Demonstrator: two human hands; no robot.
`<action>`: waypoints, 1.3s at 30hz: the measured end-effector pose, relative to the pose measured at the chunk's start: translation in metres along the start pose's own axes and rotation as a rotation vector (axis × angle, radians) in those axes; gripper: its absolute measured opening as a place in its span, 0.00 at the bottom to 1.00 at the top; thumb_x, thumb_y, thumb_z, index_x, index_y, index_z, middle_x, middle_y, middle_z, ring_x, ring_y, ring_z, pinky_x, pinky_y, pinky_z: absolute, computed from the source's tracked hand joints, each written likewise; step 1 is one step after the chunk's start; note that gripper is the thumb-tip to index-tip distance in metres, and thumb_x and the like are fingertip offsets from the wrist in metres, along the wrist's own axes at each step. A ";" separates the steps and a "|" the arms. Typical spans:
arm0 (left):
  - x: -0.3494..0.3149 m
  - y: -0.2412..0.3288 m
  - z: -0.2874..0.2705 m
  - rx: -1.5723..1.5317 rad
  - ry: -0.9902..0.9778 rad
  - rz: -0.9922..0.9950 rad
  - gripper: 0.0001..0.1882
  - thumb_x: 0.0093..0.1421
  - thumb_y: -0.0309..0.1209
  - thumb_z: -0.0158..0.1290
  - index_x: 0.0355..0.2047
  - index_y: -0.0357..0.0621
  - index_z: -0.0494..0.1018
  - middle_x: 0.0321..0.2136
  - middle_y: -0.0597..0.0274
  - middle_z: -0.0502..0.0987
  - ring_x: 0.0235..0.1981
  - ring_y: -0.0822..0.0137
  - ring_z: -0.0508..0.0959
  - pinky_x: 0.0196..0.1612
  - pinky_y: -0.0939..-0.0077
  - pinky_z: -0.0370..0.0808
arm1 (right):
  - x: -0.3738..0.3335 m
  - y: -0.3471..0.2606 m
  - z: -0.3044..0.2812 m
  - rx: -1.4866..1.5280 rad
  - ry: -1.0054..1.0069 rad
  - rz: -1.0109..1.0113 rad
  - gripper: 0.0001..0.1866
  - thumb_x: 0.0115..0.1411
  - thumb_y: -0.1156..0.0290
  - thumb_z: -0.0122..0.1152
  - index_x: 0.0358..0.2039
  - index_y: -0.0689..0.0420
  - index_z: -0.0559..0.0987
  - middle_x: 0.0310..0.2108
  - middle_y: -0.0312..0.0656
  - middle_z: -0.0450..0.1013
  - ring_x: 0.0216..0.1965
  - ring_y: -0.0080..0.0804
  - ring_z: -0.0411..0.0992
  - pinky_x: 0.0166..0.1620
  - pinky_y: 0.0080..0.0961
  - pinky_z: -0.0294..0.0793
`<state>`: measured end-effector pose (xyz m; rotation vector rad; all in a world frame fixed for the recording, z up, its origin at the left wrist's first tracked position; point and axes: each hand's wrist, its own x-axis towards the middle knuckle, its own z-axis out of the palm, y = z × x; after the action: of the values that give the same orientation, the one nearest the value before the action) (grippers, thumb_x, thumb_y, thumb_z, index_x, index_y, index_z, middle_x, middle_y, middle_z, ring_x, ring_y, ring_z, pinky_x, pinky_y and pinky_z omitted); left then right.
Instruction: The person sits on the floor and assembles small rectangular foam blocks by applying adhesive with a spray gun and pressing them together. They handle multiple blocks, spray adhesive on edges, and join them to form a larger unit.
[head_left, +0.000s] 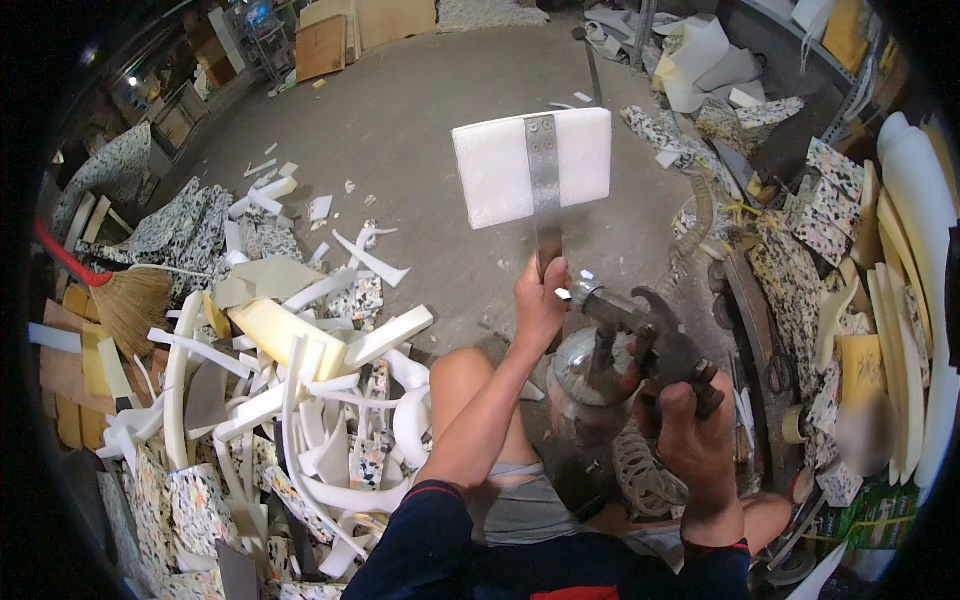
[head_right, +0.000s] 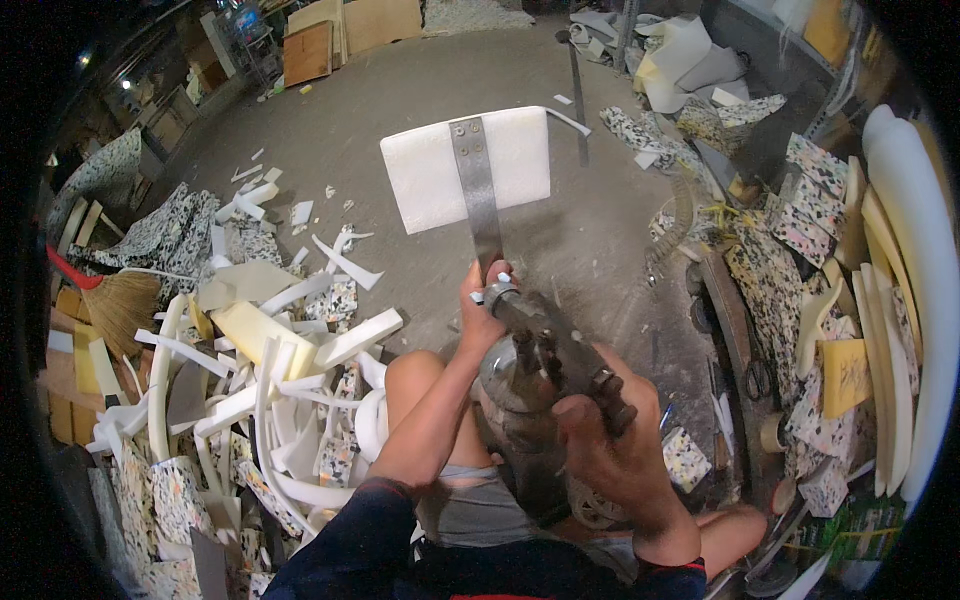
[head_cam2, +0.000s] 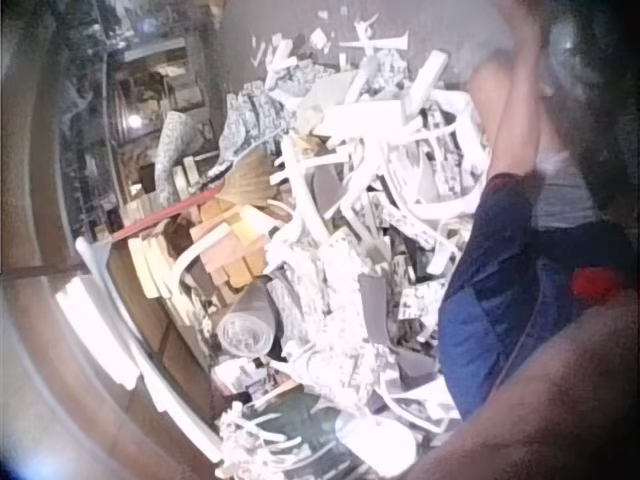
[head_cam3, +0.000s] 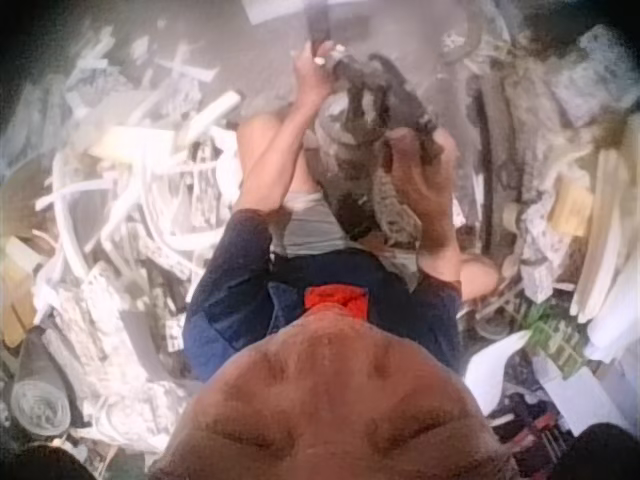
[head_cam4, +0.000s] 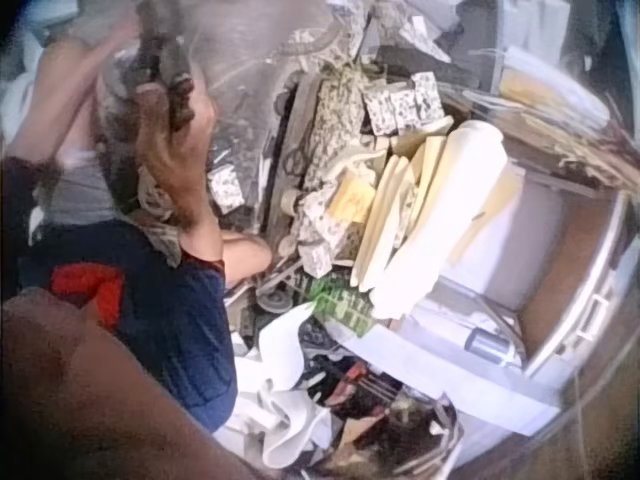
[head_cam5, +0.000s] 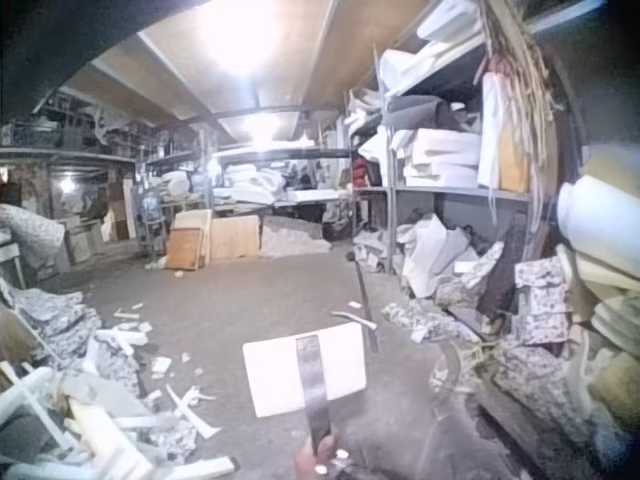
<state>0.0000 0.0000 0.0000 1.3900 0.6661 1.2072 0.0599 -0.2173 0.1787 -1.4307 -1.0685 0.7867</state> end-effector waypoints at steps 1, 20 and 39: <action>0.000 0.003 -0.002 0.024 0.000 0.024 0.20 0.70 0.49 0.50 0.38 0.44 0.68 0.24 0.65 0.72 0.23 0.72 0.74 0.27 0.75 0.73 | 0.000 0.002 0.002 0.028 0.040 0.000 0.34 0.66 0.42 0.54 0.54 0.62 0.76 0.34 0.42 0.78 0.23 0.24 0.71 0.25 0.21 0.68; -0.006 0.007 0.006 -0.157 0.013 -0.094 0.16 0.72 0.42 0.48 0.35 0.41 0.67 0.19 0.67 0.69 0.16 0.76 0.69 0.19 0.80 0.68 | -0.004 -0.006 -0.038 -0.108 0.343 0.021 0.27 0.72 0.48 0.48 0.44 0.63 0.78 0.31 0.40 0.79 0.18 0.19 0.69 0.19 0.17 0.65; -0.007 0.018 0.003 0.017 0.030 -0.181 0.14 0.74 0.39 0.44 0.35 0.41 0.68 0.19 0.65 0.72 0.16 0.75 0.72 0.20 0.77 0.69 | -0.018 0.014 -0.057 0.098 0.549 0.142 0.18 0.73 0.58 0.46 0.38 0.61 0.74 0.24 0.38 0.75 0.19 0.23 0.71 0.22 0.23 0.69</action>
<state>-0.0034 -0.0112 0.0160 1.2984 0.8076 1.0829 0.1081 -0.2547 0.1713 -1.5281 -0.5066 0.4893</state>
